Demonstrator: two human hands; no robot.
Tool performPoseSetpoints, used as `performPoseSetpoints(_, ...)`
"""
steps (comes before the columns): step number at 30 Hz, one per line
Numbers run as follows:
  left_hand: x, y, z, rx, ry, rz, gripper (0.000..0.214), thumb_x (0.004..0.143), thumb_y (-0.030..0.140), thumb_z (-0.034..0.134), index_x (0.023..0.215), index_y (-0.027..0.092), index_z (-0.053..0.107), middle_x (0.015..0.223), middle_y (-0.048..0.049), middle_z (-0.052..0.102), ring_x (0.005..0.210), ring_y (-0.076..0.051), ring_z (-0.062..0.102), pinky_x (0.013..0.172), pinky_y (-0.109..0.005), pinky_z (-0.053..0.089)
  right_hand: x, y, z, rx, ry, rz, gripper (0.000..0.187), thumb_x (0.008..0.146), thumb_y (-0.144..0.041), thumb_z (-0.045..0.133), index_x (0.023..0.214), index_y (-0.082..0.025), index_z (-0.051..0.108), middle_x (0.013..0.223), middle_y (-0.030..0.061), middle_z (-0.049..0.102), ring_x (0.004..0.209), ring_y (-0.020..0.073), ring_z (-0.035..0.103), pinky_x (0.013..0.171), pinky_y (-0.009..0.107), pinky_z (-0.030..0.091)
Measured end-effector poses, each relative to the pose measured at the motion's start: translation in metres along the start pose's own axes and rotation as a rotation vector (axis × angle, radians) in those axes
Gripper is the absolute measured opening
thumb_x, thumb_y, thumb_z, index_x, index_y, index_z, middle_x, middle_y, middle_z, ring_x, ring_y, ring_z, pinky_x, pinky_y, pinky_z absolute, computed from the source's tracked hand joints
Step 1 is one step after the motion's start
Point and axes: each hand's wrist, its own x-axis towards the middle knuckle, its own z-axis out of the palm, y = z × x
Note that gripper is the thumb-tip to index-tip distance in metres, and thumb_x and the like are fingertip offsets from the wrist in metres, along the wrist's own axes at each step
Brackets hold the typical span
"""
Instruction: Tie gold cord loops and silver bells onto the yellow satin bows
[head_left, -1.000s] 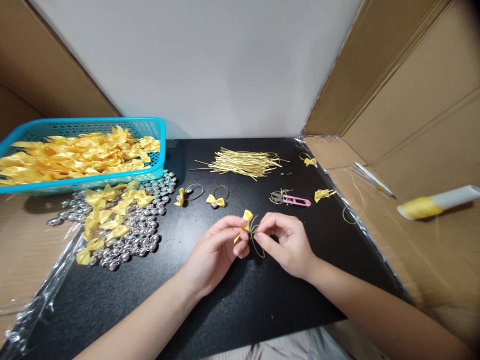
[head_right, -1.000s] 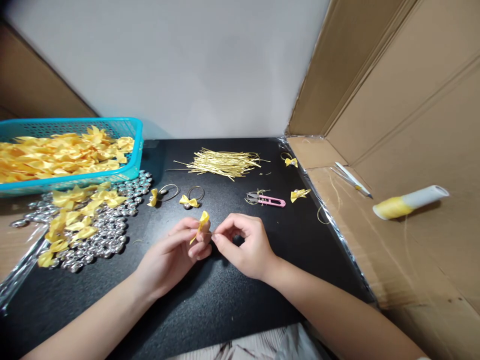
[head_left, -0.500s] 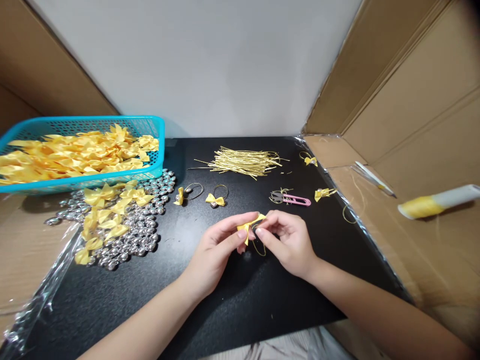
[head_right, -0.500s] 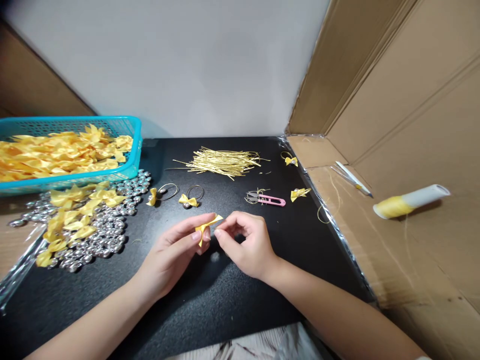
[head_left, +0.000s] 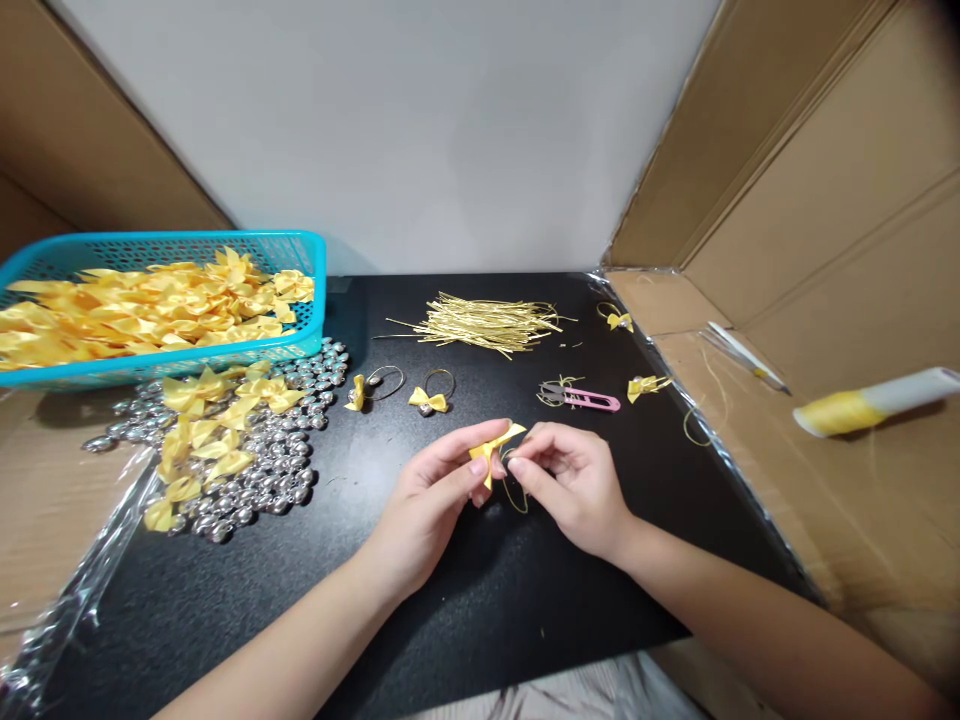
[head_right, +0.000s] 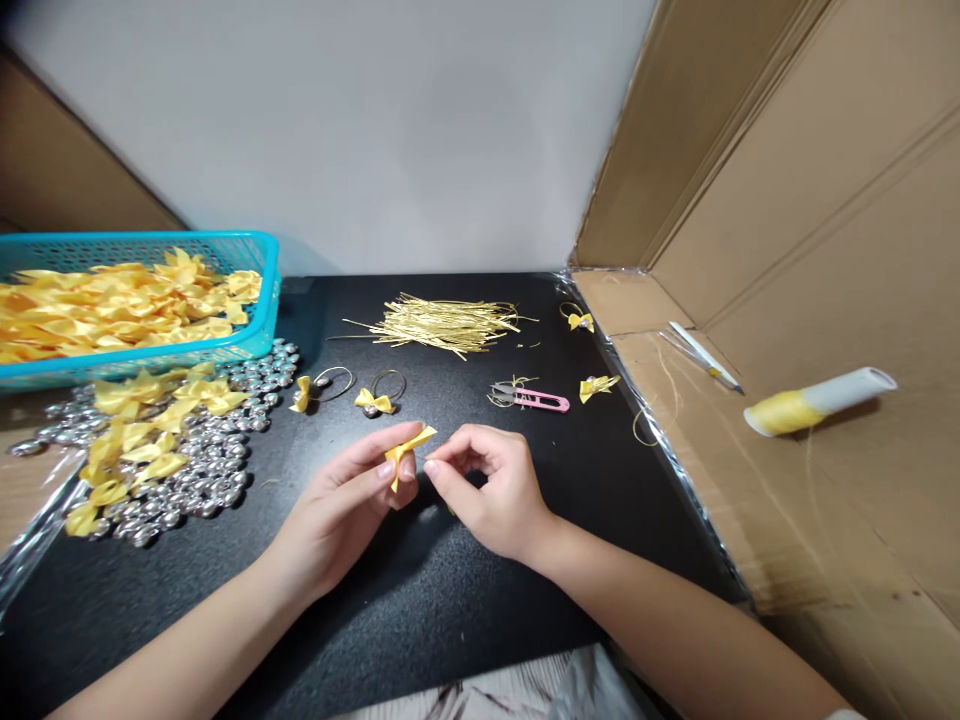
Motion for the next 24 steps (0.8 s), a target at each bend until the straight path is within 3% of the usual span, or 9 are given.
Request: performPoseSetpoints(24,0.0012,-0.002,-0.0002,0.0,0.009,-0.023,0.026,0.07,0.03,0.081,0.095,0.024,0.079,0.076,-0.0023,0.07,0.07,-0.011,0.053,0.062,-0.02,0.041,-0.0005,0.0003,0.0019,-0.027,0.03,0.024,0.009,0.078,-0.018,0.064,0.069,-0.017,0.065,0.065,0.0035,0.067,0.059,0.0144,0.064,0.055,0.026,0.052)
